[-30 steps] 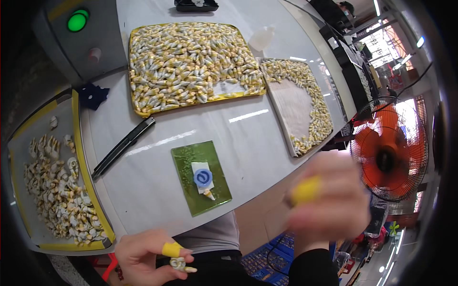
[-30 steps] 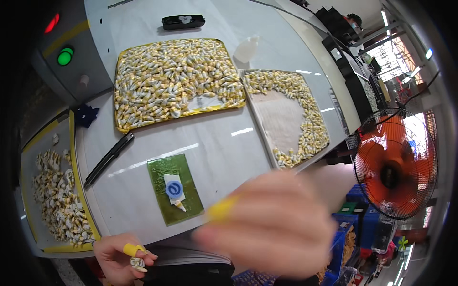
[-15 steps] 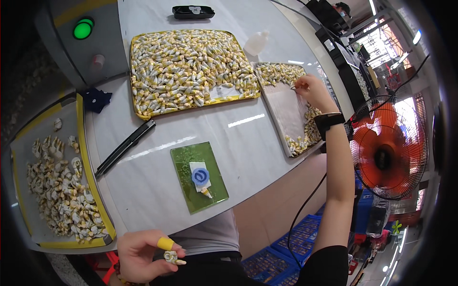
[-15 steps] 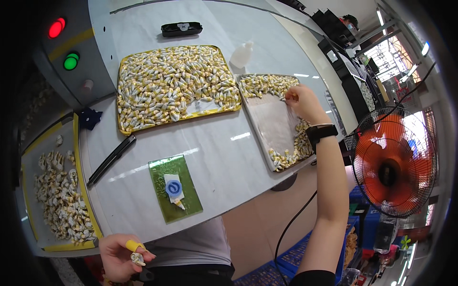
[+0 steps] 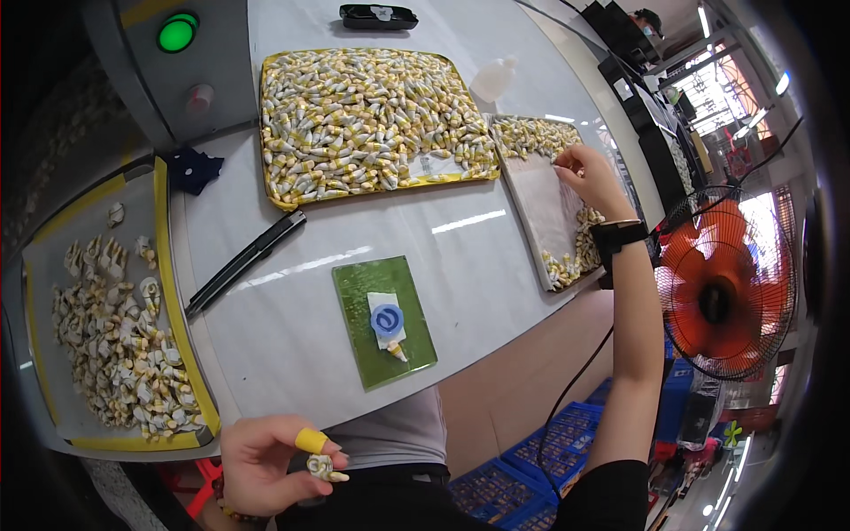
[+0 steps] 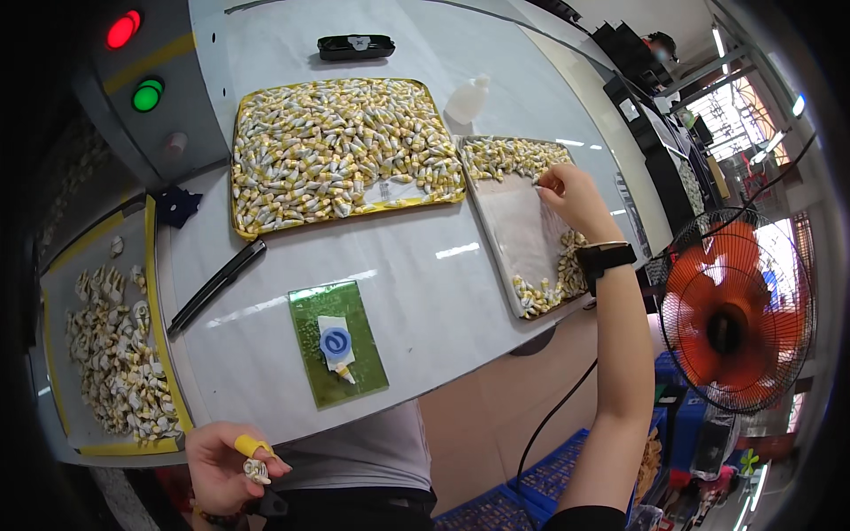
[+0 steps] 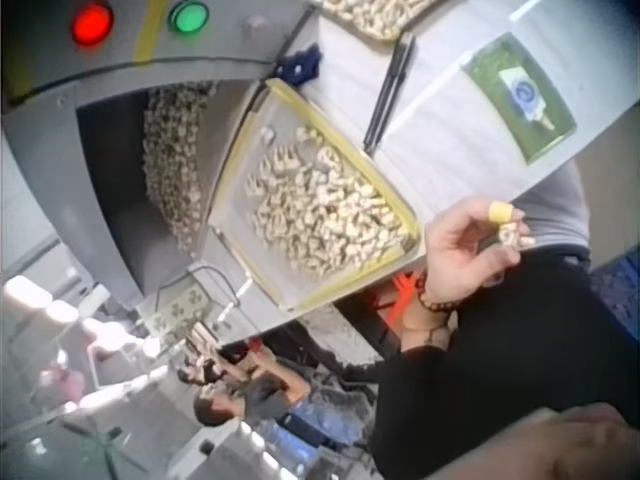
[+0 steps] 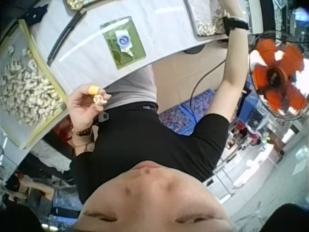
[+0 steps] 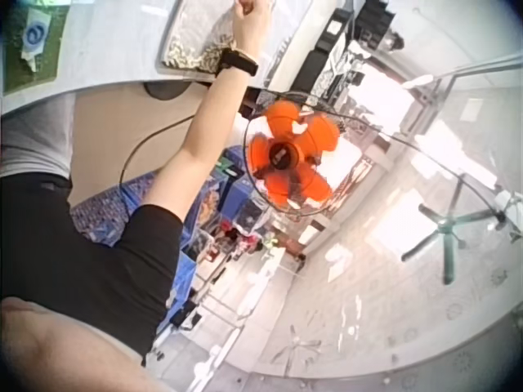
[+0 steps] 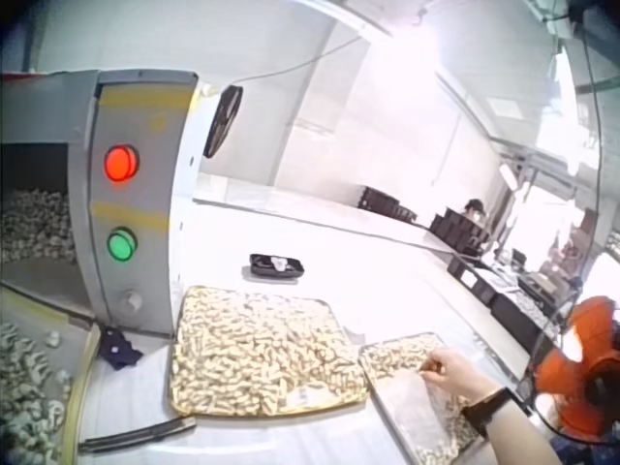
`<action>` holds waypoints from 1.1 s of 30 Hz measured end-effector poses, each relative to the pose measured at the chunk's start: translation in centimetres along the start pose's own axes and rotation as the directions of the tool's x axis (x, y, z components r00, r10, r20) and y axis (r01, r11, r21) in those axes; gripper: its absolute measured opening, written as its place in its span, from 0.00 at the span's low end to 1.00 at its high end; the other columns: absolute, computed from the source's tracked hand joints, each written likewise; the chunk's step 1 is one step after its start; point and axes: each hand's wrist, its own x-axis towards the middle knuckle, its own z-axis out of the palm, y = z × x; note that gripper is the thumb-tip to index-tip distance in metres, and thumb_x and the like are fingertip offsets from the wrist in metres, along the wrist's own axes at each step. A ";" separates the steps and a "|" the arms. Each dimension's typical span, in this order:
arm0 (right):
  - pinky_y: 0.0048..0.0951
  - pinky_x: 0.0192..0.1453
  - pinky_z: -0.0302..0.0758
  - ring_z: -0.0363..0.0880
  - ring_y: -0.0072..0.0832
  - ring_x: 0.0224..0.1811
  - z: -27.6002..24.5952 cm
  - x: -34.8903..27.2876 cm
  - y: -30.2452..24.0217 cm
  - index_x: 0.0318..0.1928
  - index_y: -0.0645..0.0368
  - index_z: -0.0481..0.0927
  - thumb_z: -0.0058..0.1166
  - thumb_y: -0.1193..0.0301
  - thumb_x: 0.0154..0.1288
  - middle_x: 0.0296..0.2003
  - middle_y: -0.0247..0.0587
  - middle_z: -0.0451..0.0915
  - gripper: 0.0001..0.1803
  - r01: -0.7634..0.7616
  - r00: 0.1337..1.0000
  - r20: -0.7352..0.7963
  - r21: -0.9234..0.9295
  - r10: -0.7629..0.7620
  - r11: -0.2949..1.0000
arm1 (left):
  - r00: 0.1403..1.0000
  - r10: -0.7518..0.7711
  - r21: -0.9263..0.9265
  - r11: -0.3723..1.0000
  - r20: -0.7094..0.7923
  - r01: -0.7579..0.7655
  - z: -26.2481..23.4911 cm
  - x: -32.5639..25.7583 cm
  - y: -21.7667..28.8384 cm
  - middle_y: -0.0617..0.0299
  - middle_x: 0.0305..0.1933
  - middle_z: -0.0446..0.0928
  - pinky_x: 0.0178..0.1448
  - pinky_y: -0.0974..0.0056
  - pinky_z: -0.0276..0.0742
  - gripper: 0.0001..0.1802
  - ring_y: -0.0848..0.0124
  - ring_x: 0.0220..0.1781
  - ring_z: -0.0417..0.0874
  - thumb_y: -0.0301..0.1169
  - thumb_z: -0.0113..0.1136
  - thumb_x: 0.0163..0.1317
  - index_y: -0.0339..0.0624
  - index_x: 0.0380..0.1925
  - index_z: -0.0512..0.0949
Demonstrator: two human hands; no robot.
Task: The person repeatedly picks small white and yellow components from a tray, applies adhesive from a tube to the white part, and joins the two pieces together. The assembled units are placed into a yellow tray on the table. The process is repeated continuously throughout the clip.
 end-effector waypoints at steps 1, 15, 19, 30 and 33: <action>0.28 0.32 0.70 0.73 0.31 0.25 0.0 0.0 -0.3 0.28 0.67 0.74 0.54 0.77 0.53 0.25 0.44 0.76 0.05 -0.012 1.000 0.027 -0.001 0.012 1.000 | 1.000 0.009 -0.003 1.000 -0.002 -0.009 -0.1 0.0 0.0 0.50 0.31 0.79 0.41 0.67 0.78 0.16 0.67 0.36 0.82 0.16 0.68 0.43 0.27 0.35 0.76; 0.19 0.31 0.71 0.76 0.20 0.30 -1.5 -6.8 -19.3 0.38 0.64 0.78 0.49 0.84 0.57 0.30 0.37 0.79 0.09 0.178 0.947 0.110 0.598 -0.300 0.781 | 0.999 0.021 -0.045 0.999 0.045 -0.019 -0.8 0.3 0.3 0.50 0.35 0.79 0.45 0.65 0.77 0.17 0.67 0.39 0.81 0.17 0.68 0.45 0.28 0.37 0.76; 0.26 0.31 0.74 0.77 0.30 0.29 0.2 -8.2 -23.0 0.39 0.62 0.79 0.53 0.84 0.50 0.30 0.39 0.78 0.14 0.361 0.823 0.186 0.557 -0.536 0.748 | 0.994 0.074 -0.043 0.997 0.086 -0.070 -0.9 0.4 0.2 0.49 0.35 0.79 0.44 0.66 0.77 0.17 0.68 0.37 0.81 0.18 0.68 0.45 0.28 0.38 0.76; 0.29 0.31 0.73 0.75 0.32 0.29 2.4 -7.3 -23.6 0.31 0.61 0.77 0.56 0.81 0.39 0.27 0.37 0.75 0.13 0.600 0.744 0.216 0.200 -0.632 0.774 | 0.991 0.033 -0.080 0.996 -0.129 -0.044 0.2 0.2 0.5 0.52 0.25 0.78 0.37 0.60 0.82 0.20 0.67 0.28 0.81 0.33 0.74 0.41 0.32 0.28 0.75; 0.29 0.32 0.73 0.74 0.33 0.30 2.6 -7.3 -23.9 0.32 0.62 0.77 0.54 0.82 0.37 0.28 0.38 0.75 0.15 0.605 0.722 0.251 0.222 -0.645 0.765 | 0.990 0.053 -0.084 0.994 -0.128 -0.064 0.0 0.2 0.5 0.51 0.25 0.78 0.38 0.59 0.82 0.19 0.67 0.28 0.81 0.32 0.74 0.41 0.32 0.28 0.75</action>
